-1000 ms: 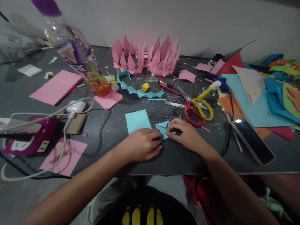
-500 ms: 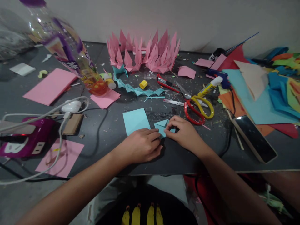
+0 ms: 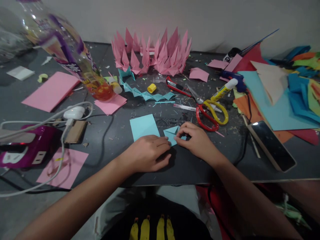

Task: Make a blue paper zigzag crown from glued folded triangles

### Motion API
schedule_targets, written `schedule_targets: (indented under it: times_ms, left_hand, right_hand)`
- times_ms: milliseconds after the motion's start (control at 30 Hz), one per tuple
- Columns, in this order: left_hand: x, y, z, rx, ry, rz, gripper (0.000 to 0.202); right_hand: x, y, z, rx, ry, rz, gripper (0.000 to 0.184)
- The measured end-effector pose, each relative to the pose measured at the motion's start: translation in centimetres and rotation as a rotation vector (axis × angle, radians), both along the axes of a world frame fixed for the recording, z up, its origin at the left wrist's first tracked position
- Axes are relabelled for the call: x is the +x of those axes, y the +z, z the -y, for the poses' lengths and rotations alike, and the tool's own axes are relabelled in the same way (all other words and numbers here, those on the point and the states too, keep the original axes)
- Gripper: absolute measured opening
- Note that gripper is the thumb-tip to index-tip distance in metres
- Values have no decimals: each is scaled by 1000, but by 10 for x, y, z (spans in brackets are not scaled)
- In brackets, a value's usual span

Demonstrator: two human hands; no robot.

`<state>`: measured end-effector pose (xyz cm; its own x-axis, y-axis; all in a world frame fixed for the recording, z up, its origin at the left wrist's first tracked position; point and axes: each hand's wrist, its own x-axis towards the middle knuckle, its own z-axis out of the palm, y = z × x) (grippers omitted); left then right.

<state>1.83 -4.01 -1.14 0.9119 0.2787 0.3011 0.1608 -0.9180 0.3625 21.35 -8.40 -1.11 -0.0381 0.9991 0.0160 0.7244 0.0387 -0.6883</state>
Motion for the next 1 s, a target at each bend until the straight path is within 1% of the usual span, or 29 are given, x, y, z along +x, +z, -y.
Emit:
schedule_targets:
  times_ms: [67, 200, 300, 367, 400, 500, 700, 767, 833, 900, 1000]
  left_hand:
    - [-1, 2, -1, 0, 16, 6, 26]
    - [1, 2, -3, -20, 6, 31, 25]
    - [4, -2, -6, -84, 73, 46, 21]
    - [6, -5, -8, -95, 122, 36, 18]
    - [7, -6, -10, -86, 132, 25, 18]
    - [8, -8, -10, -25, 116, -13, 16]
    - [6, -2, 0, 135, 107, -118, 18]
    - [4, -1, 4, 155, 115, -134, 21]
    - [3, -1, 7, 164, 118, -150, 25]
    - [1, -1, 8, 167, 112, -165, 28]
    - [0, -2, 7, 170, 93, -174, 30]
  right_hand:
    - [0, -1, 1, 10, 1, 2, 10]
    - [4, 0, 3, 13, 26, -15, 10]
    - [10, 3, 5, -20, 124, -51, 7]
    - [15, 6, 6, -56, 199, -63, 14]
    - [16, 7, 6, -67, 226, -59, 15]
    - [20, 7, 7, -61, 272, -26, 9]
    - [23, 8, 9, -35, 328, 5, 11]
    - [24, 7, 9, -21, 337, 12, 12]
    - [26, 5, 9, -5, 351, 17, 17]
    - [27, 2, 9, 10, 364, 23, 21]
    - [28, -1, 9, 32, 381, 37, 21]
